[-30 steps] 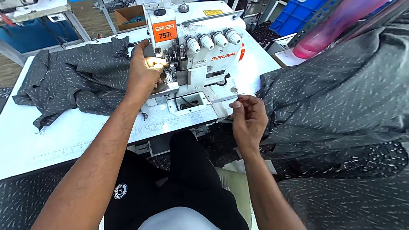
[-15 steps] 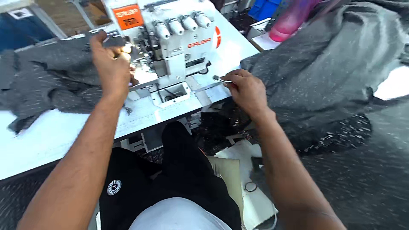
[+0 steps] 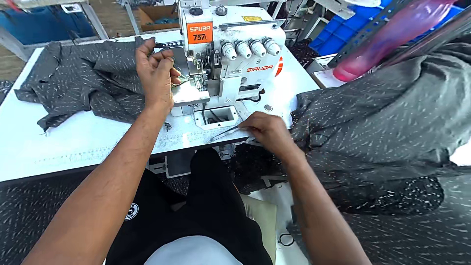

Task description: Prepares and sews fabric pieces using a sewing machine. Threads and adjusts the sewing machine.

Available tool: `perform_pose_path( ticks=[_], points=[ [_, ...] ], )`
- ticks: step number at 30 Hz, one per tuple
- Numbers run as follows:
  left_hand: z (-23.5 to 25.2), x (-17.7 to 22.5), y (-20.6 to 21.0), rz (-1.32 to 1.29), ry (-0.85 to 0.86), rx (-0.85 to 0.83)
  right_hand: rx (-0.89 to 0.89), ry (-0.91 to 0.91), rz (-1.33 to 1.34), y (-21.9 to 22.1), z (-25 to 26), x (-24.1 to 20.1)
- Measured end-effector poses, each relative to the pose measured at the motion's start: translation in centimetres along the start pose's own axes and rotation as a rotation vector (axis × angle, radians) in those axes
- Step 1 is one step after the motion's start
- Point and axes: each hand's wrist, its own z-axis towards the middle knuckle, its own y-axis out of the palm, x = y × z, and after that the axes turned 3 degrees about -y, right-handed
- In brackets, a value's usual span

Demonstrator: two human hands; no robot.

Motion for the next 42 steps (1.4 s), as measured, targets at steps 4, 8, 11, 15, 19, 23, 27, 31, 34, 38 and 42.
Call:
perform_pose_path(
  ticks=[4, 8, 11, 15, 19, 23, 27, 31, 34, 38, 42],
  points=[
    [-1.5, 1.3, -1.4, -0.038, -0.044, -0.123, 0.037, -0.148, 0.124, 2.9, 1.2, -5.9],
    [-7.2, 5.4, -4.8, 0.446, -0.108, -0.559, 0.14, -0.213, 0.185, 4.2, 2.1, -8.7],
    [-10.2, 6.3, -6.9, 0.76, -0.226, -0.925, 0.171, -0.257, 0.222, 4.4, 3.7, -10.0],
    [-10.7, 6.0, -8.0, 0.761, -0.227, -1.025, 0.207, -0.296, 0.307, 5.0, 5.9, -11.8],
    [-9.7, 6.6, -7.9, 0.923, -0.111, -0.899, 0.41, -0.187, 0.359, 5.2, 6.6, -12.6],
    [-6.7, 8.8, -7.8, 0.966, -0.225, -0.603, 0.565, 0.025, 0.22, 5.9, 5.3, -8.6],
    [-3.0, 8.3, -8.0, 0.726, -0.253, -0.524, 0.442, 0.077, 0.023, 8.2, 3.5, -4.6],
    [-0.8, 7.4, -6.3, 0.795, -0.211, -0.545, 0.41, 0.064, -0.089, 9.0, 3.5, -4.6],
    [0.6, 7.0, -4.7, 1.056, -0.056, -0.628, 0.429, 0.067, -0.091, 9.0, 3.4, -4.6],
    [2.5, 6.0, -3.6, 1.226, 0.119, -0.681, 0.458, 0.082, -0.09, 9.0, 3.5, -4.7],
    [2.8, 5.5, -2.7, 1.202, 0.011, -0.685, 0.486, 0.083, -0.093, 9.0, 3.6, -4.7]
  ],
)
